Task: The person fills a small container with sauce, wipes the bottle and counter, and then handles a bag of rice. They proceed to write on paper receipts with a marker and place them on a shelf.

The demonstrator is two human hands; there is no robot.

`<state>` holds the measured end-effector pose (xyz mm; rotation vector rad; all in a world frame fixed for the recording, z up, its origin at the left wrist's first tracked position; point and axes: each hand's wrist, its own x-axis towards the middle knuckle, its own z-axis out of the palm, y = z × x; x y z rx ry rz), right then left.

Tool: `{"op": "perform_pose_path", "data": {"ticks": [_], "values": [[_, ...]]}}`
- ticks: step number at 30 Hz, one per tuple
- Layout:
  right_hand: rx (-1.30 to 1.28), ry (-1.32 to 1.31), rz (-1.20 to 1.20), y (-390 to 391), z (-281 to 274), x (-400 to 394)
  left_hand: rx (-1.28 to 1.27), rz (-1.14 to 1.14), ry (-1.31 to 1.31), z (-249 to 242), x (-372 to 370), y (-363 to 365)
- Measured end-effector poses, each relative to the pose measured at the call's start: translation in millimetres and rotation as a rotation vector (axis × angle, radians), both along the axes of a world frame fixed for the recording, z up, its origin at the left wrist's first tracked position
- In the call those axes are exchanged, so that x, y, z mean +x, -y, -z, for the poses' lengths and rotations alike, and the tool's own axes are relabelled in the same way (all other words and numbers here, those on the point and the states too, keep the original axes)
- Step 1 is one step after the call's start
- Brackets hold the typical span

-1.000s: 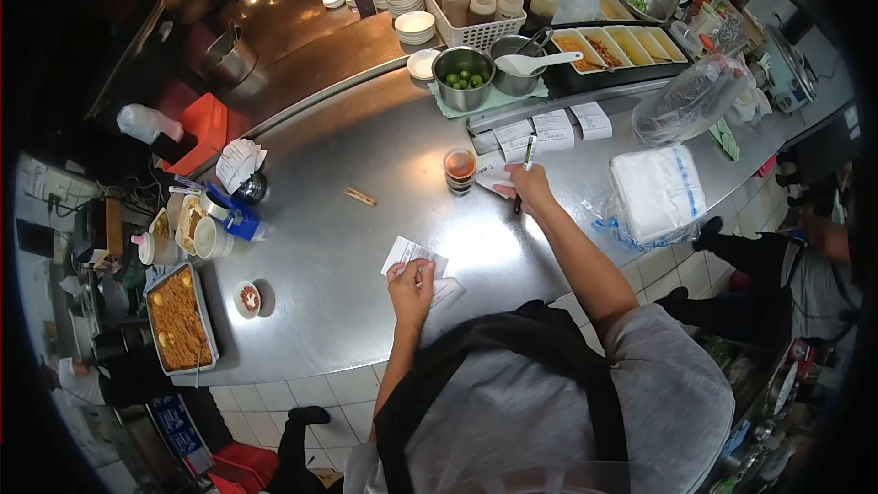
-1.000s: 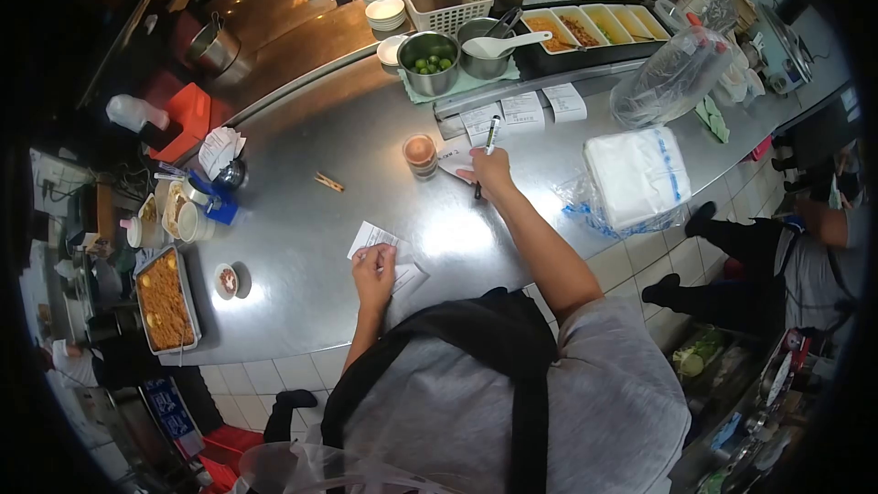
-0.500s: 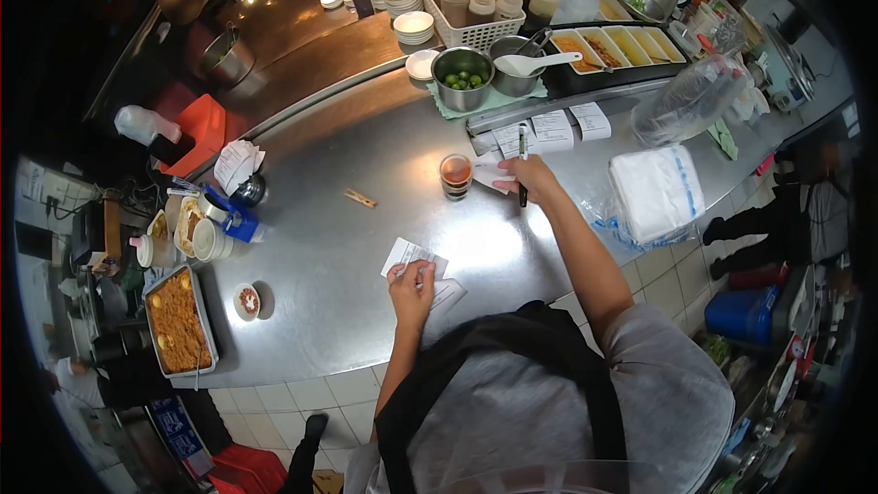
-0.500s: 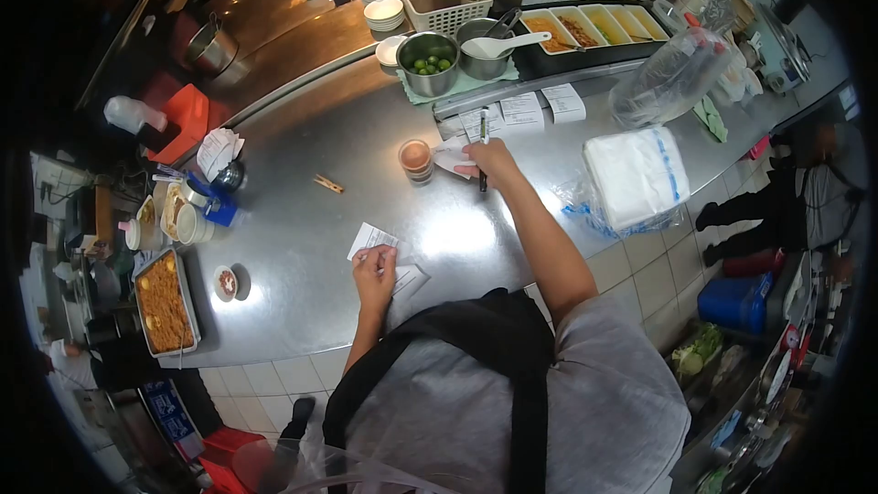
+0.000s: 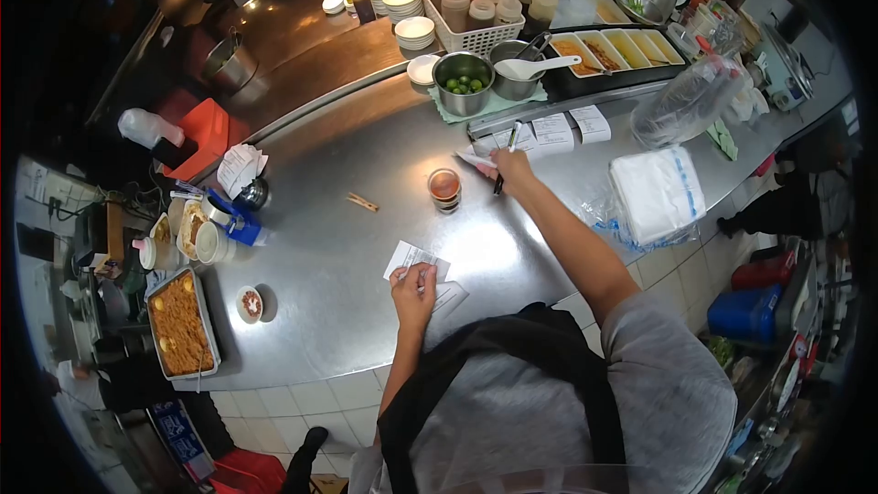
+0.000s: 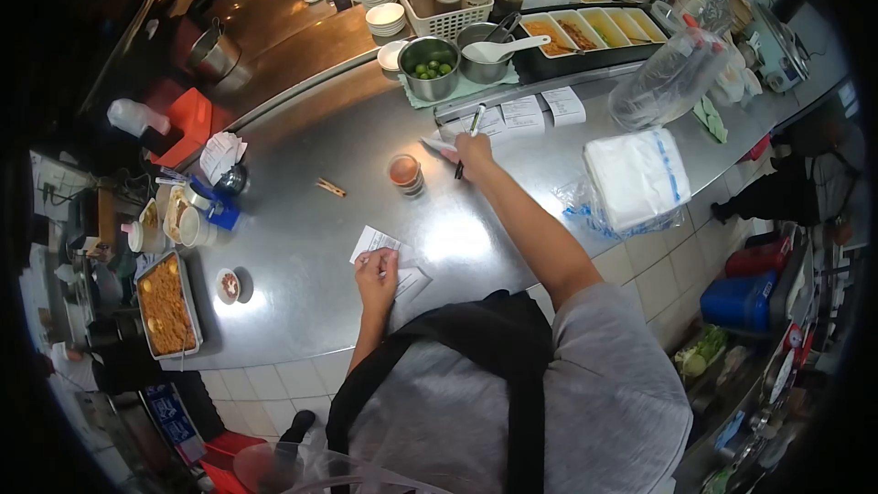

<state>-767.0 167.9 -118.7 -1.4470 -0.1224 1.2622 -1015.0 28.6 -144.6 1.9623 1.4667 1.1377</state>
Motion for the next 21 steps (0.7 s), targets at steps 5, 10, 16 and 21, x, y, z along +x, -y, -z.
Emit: {"op": "perform_pose_path", "data": {"ticks": [5, 10, 16, 21], "values": [[0.125, 0.078, 0.162, 12, 23, -37, 0.001, 0.017, -0.006, 3, -2, -1], [0.097, 0.319, -0.073, 30, -5, -42, 0.014, 0.021, 0.012, 5, -2, -2], [0.182, 1.36, -0.498, 67, -14, -22, 0.013, 0.017, 0.001, 4, -3, -1], [0.229, 1.497, -0.899, 52, 26, -10, 0.006, 0.012, 0.015, 3, -4, -2]]}}
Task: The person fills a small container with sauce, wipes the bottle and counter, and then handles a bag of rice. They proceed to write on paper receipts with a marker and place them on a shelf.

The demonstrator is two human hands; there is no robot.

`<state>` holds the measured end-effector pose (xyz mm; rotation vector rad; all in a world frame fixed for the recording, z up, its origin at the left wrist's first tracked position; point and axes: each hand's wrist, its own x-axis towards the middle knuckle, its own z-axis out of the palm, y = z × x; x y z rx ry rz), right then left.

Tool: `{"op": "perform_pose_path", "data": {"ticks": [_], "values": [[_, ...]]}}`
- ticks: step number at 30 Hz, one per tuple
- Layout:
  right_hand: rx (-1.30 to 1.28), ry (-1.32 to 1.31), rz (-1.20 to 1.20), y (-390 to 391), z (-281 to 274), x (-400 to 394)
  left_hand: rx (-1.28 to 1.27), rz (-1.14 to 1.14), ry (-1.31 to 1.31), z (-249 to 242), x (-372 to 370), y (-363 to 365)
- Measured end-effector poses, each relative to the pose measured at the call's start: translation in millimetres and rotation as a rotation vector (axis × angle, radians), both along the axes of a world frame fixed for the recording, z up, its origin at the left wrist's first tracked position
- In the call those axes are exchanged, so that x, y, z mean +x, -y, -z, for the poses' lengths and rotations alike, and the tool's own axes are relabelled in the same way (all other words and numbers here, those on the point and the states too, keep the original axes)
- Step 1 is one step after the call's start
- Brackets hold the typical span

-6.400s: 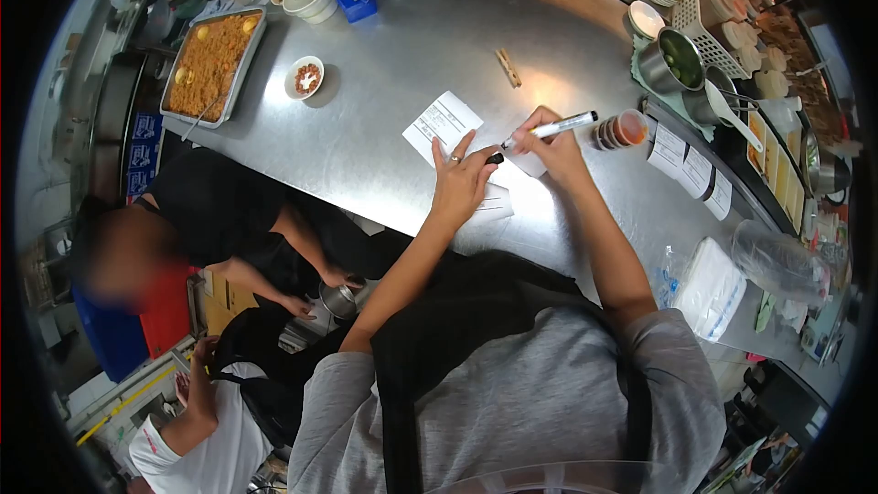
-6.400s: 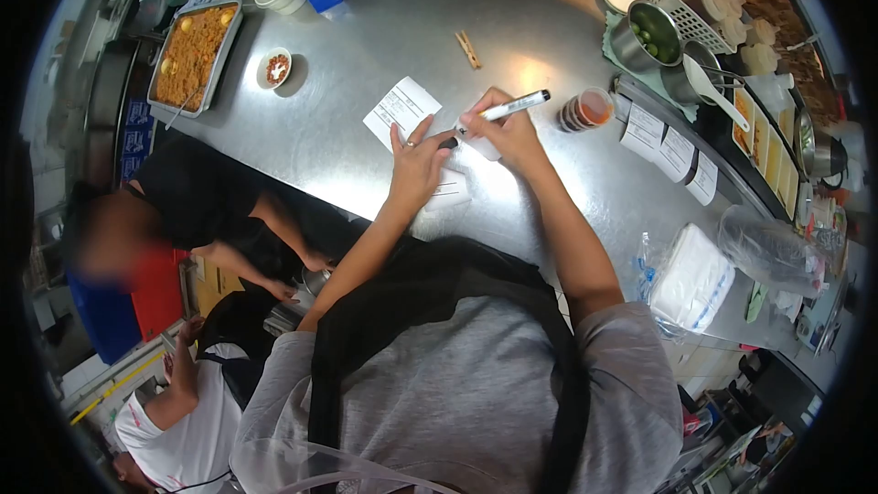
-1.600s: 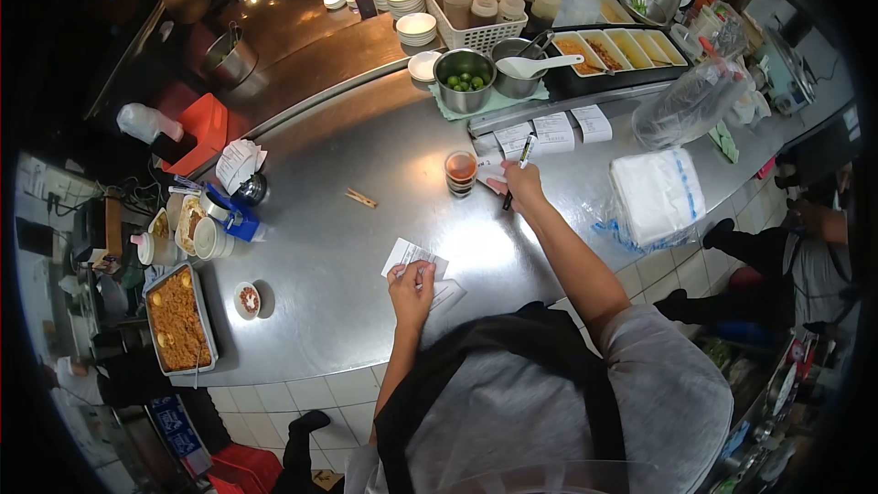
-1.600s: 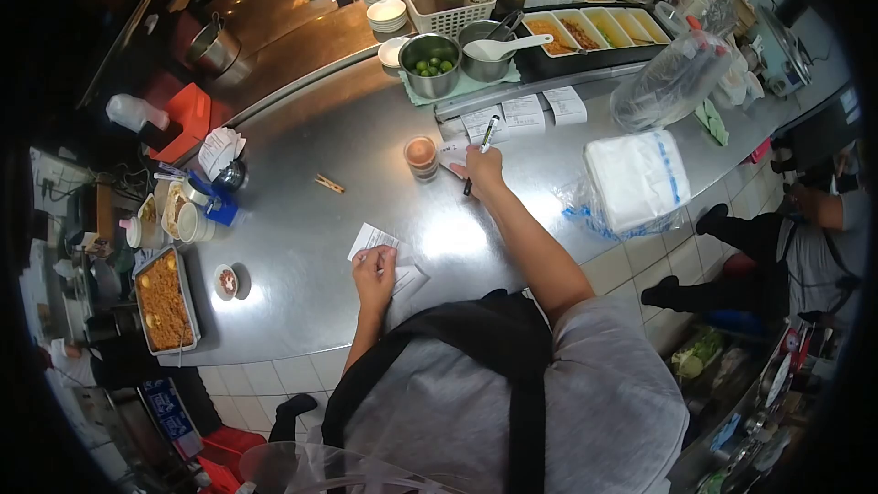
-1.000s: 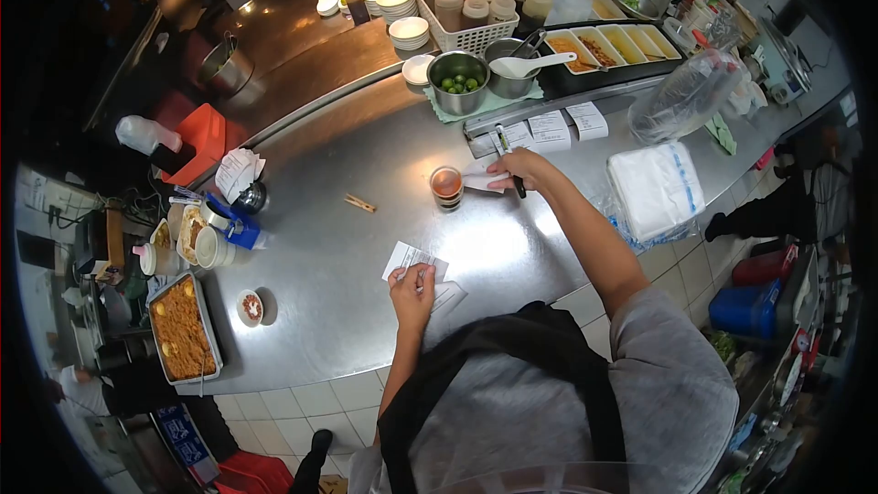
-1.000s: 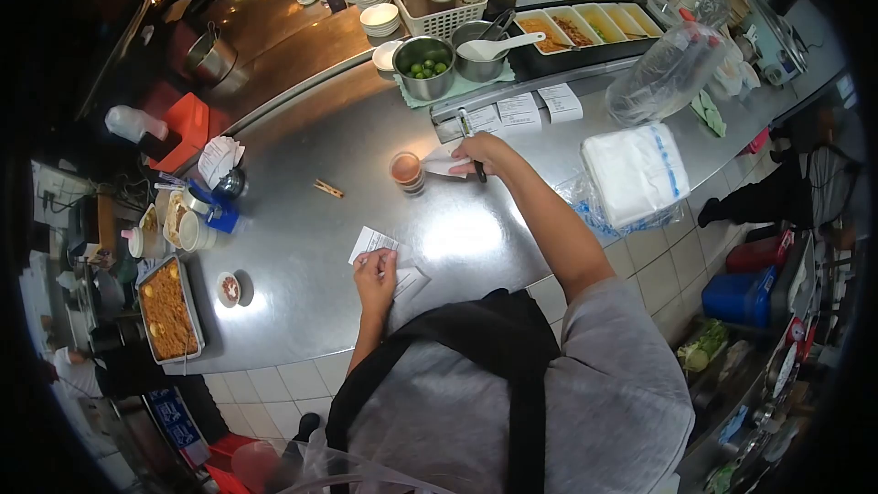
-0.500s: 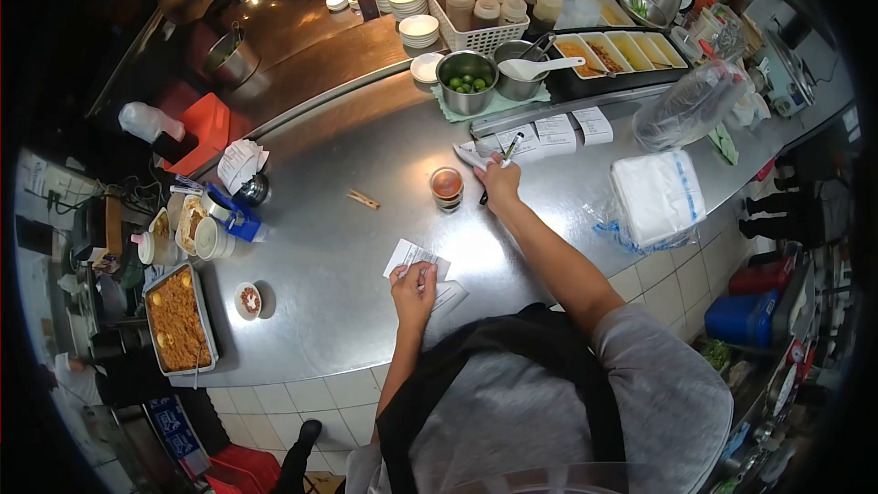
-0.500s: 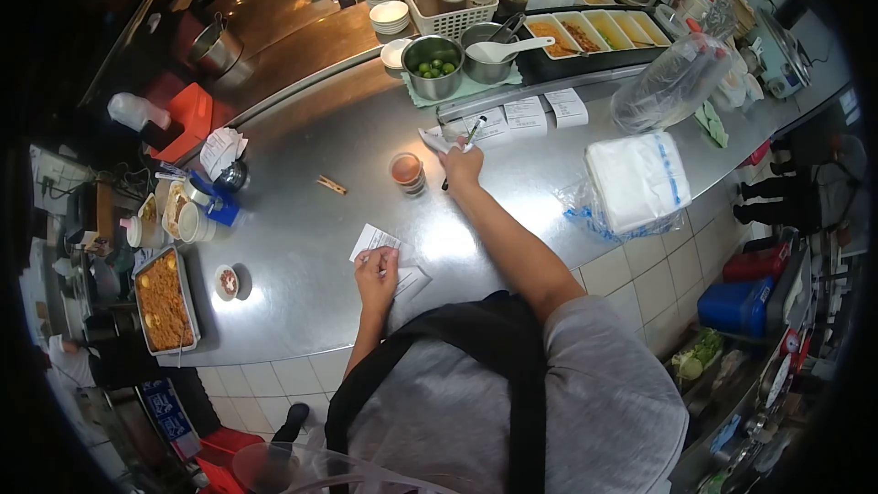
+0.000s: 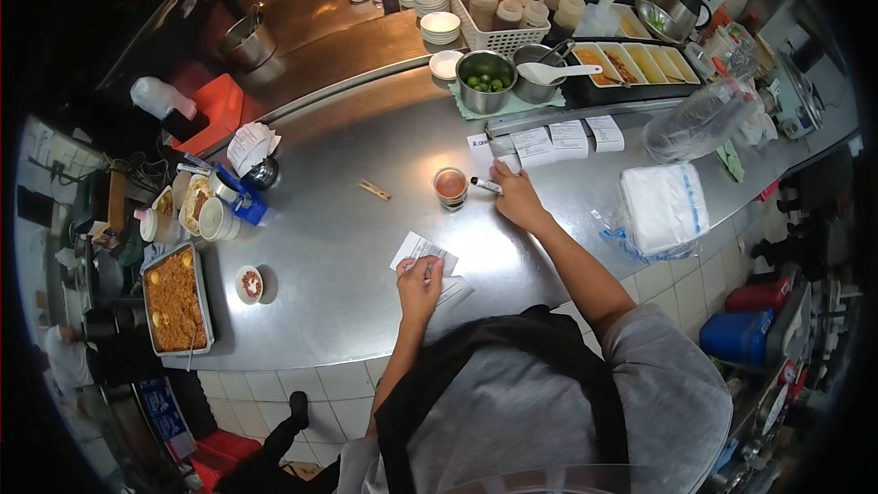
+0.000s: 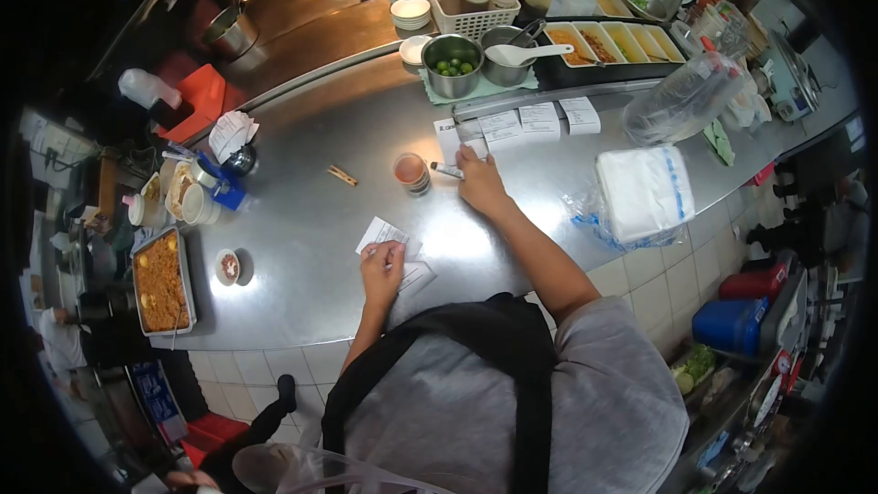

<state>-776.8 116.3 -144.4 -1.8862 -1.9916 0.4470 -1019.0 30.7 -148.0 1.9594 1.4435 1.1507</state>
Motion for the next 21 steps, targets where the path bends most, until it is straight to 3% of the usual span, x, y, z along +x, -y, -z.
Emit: {"op": "perform_pose_path", "data": {"ticks": [1, 6, 8, 11, 13, 15, 16, 18, 19, 21], "values": [[0.089, 0.014, -0.001, -1, 7, 2, 0.01, 0.004, 0.004, 0, 0, 0], [-0.021, 0.139, -0.032, 3, -13, -6, 0.015, -0.004, -0.005, 3, 0, 2], [0.158, 0.149, -0.038, 10, -14, -7, 0.008, 0.0, 0.019, 1, 0, 1], [0.105, 0.2, -0.086, 14, 1, -3, -0.02, -0.004, 0.044, -4, -2, 2], [0.128, 0.114, -0.032, 14, -1, 4, -0.046, -0.066, 0.144, 6, -2, 1], [0.377, -0.171, -0.018, 28, -36, -5, -0.093, -0.152, 0.241, 12, -4, 5], [0.342, -0.183, -0.044, 40, -36, -13, -0.013, -0.18, 0.269, 8, -5, 5], [-0.2, -0.661, 0.092, 66, -39, -29, 0.064, -0.228, 0.281, 4, -8, 5], [-0.329, -0.81, 0.043, 79, -44, -46, 0.094, -0.232, 0.257, 2, -7, 6], [-0.41, -0.738, -0.057, 90, -44, -68, 0.122, -0.247, 0.235, 4, -6, 7]]}}
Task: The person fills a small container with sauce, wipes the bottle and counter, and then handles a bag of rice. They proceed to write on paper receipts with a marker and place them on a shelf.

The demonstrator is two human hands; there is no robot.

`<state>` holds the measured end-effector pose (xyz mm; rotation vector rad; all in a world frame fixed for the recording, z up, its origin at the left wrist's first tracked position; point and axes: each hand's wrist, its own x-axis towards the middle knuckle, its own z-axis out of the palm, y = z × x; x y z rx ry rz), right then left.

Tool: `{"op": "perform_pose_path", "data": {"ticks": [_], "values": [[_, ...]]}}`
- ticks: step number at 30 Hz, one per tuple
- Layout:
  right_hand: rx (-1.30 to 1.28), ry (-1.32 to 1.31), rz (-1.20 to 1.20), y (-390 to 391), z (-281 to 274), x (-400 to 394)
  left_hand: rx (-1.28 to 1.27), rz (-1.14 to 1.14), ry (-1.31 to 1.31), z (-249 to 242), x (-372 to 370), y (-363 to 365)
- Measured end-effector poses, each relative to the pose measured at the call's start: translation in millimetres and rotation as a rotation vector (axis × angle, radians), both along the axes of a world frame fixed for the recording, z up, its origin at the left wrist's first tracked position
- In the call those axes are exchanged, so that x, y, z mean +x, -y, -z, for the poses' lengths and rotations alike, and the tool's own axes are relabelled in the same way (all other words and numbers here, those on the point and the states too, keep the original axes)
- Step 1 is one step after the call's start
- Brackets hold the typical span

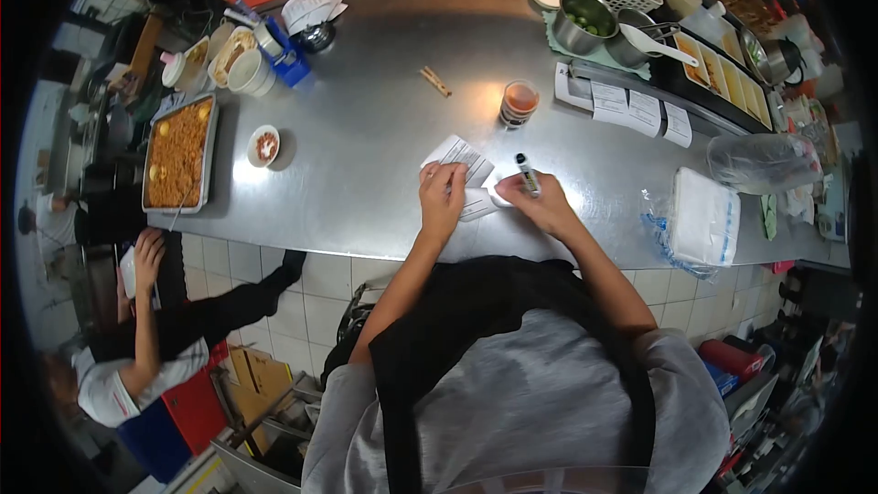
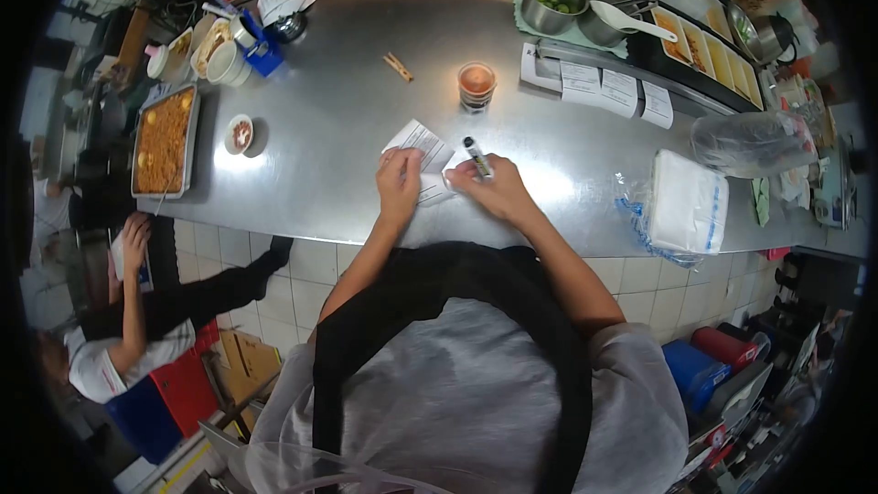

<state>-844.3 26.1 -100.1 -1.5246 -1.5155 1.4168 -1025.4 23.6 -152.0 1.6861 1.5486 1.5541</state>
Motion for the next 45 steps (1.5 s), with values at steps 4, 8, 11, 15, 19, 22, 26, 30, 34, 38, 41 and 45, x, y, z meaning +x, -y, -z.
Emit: {"op": "perform_pose_path", "data": {"ticks": [4, 8, 11, 15, 19, 22, 26, 30, 34, 38, 41, 45], "values": [[-0.066, 0.153, -0.102, -8, 13, -20, -0.047, 0.074, -0.077, -3, -1, 1], [-0.096, 0.155, -0.127, -13, 32, -15, -0.195, -0.011, 0.138, -1, -11, 4], [-0.042, 0.113, -0.103, -13, 44, -13, -0.142, -0.002, 0.032, -3, -21, 1], [0.015, 0.136, -0.111, -14, 37, -12, -0.348, 0.174, -0.151, -29, -36, -13], [-0.057, 0.094, -0.139, -16, 39, -7, -0.298, 0.32, -0.51, -35, -50, -28], [-0.099, 0.012, -0.105, -15, 34, -6, -0.379, 0.29, -0.747, -44, -57, -25], [-0.104, -0.009, -0.066, -11, 32, -2, -0.569, 0.229, -0.276, -33, -58, -11], [-0.2, -0.15, -0.022, -6, 35, 3, -0.552, 0.098, -0.085, -26, -47, 8], [-0.217, -0.251, 0.044, -2, 23, 5, -0.549, 0.127, 0.122, -25, -32, 21], [-0.112, -0.214, 0.089, -4, 30, 12, -0.632, 0.251, 0.234, -25, -25, 32], [-0.004, -0.159, 0.191, -12, 30, 37, -0.492, 0.26, -0.09, -24, -26, 37], [0.085, -0.022, 0.666, -54, -7, 155, -0.415, 0.27, -0.064, -18, -23, 44]]}}
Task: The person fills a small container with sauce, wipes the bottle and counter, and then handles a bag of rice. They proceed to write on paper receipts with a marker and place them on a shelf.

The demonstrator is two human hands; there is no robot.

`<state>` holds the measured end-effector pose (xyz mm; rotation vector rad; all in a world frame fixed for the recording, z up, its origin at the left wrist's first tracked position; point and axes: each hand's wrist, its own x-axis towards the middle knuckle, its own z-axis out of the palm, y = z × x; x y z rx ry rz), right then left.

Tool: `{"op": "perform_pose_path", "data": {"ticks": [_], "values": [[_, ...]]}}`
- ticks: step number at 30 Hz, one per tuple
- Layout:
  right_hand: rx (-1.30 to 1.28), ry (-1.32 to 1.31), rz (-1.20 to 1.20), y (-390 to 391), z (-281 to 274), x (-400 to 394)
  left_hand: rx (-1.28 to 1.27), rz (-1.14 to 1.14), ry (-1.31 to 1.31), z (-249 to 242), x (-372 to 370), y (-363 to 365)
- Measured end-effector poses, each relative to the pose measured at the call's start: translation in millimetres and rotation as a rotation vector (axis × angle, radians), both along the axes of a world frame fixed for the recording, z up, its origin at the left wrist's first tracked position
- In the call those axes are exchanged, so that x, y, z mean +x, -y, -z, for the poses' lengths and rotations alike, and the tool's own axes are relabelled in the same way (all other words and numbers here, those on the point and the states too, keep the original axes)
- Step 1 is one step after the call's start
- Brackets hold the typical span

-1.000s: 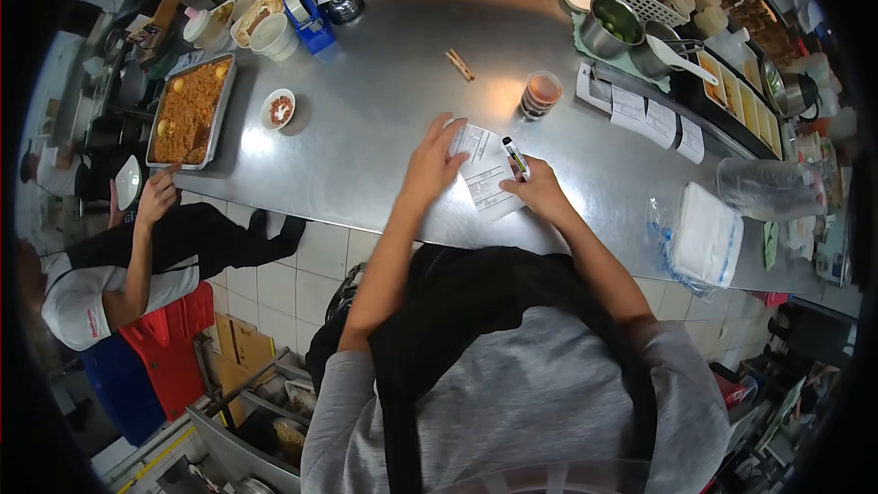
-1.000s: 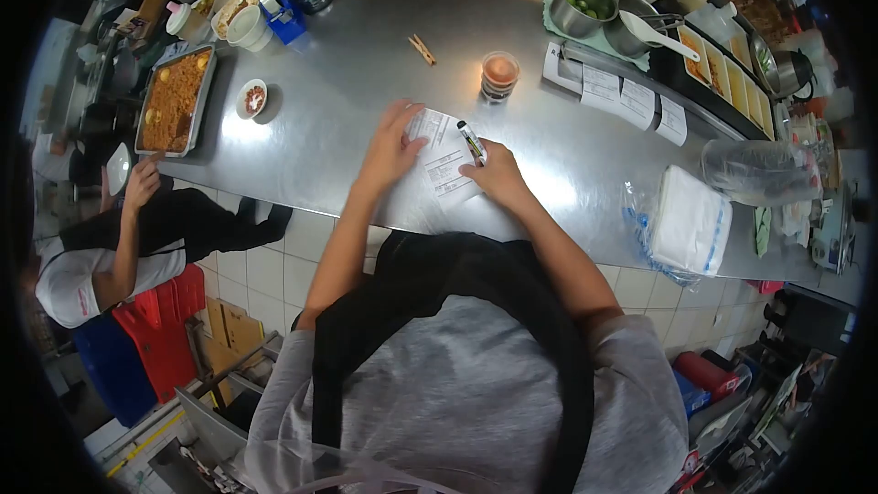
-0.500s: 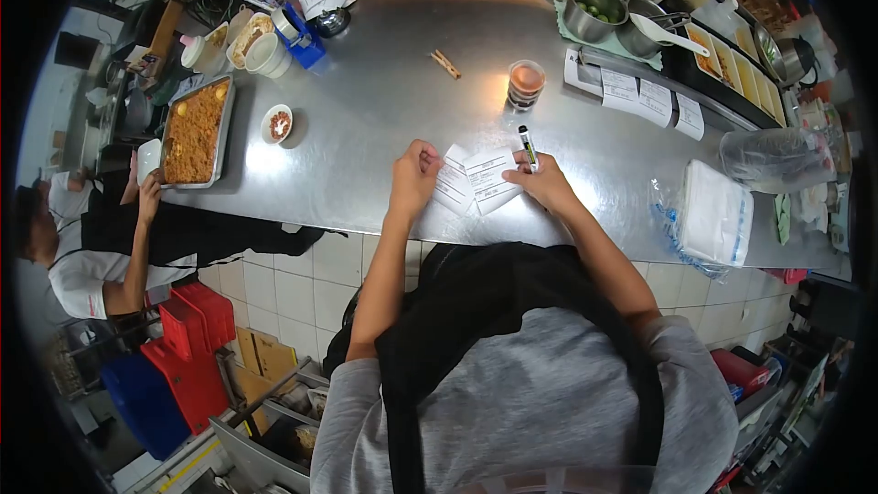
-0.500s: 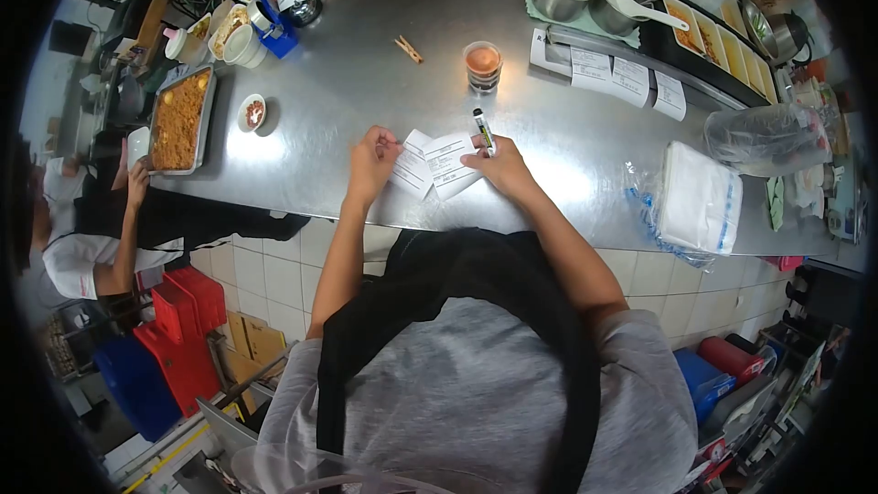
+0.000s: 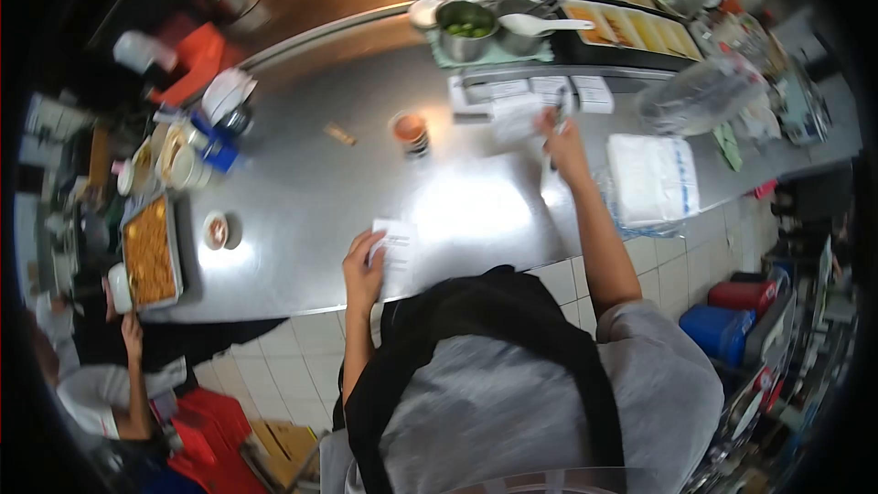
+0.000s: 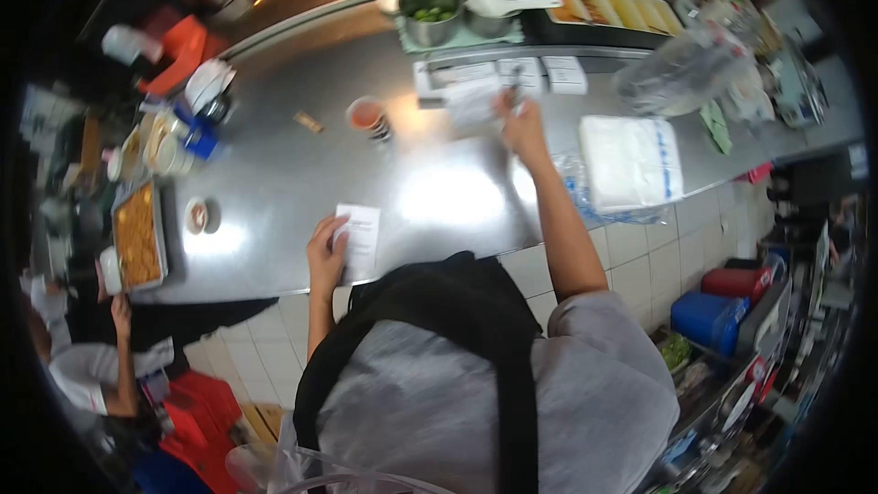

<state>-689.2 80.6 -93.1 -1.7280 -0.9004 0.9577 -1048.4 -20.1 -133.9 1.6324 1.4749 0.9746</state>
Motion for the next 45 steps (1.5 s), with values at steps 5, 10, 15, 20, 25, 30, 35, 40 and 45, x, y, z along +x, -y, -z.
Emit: {"op": "perform_pose_path", "data": {"ticks": [5, 10, 15, 20, 25, 30, 35, 40, 45], "values": [[0.161, 0.29, 0.424, -78, 51, 178, 0.021, -0.029, -0.057, -1, 4, 1], [-0.101, 0.884, 0.376, -82, 38, 201, -0.07, -0.035, -0.027, -2, 1, -1], [-0.203, 0.848, 0.267, -85, 41, 223, -0.131, -0.087, 0.02, -9, 8, -4], [0.136, 0.514, 0.297, -78, 46, 230, -0.178, -0.132, 0.056, -6, 9, -4], [-0.08, 0.769, 0.27, -72, 61, 233, -0.229, -0.151, 0.237, -5, 7, -7], [0.042, 0.948, 0.424, -79, 88, 246, -0.203, -0.168, 0.155, 8, 0, -4], [0.006, 1.057, 0.291, -83, 90, 247, -0.149, -0.221, 0.232, 13, 1, -4], [-0.081, 1.184, 0.23, -77, 82, 229, -0.142, -0.208, 0.202, 16, 2, -2], [-0.026, 1.036, 0.231, -77, 62, 217, -0.04, -0.167, 0.15, 12, 1, -3]]}}
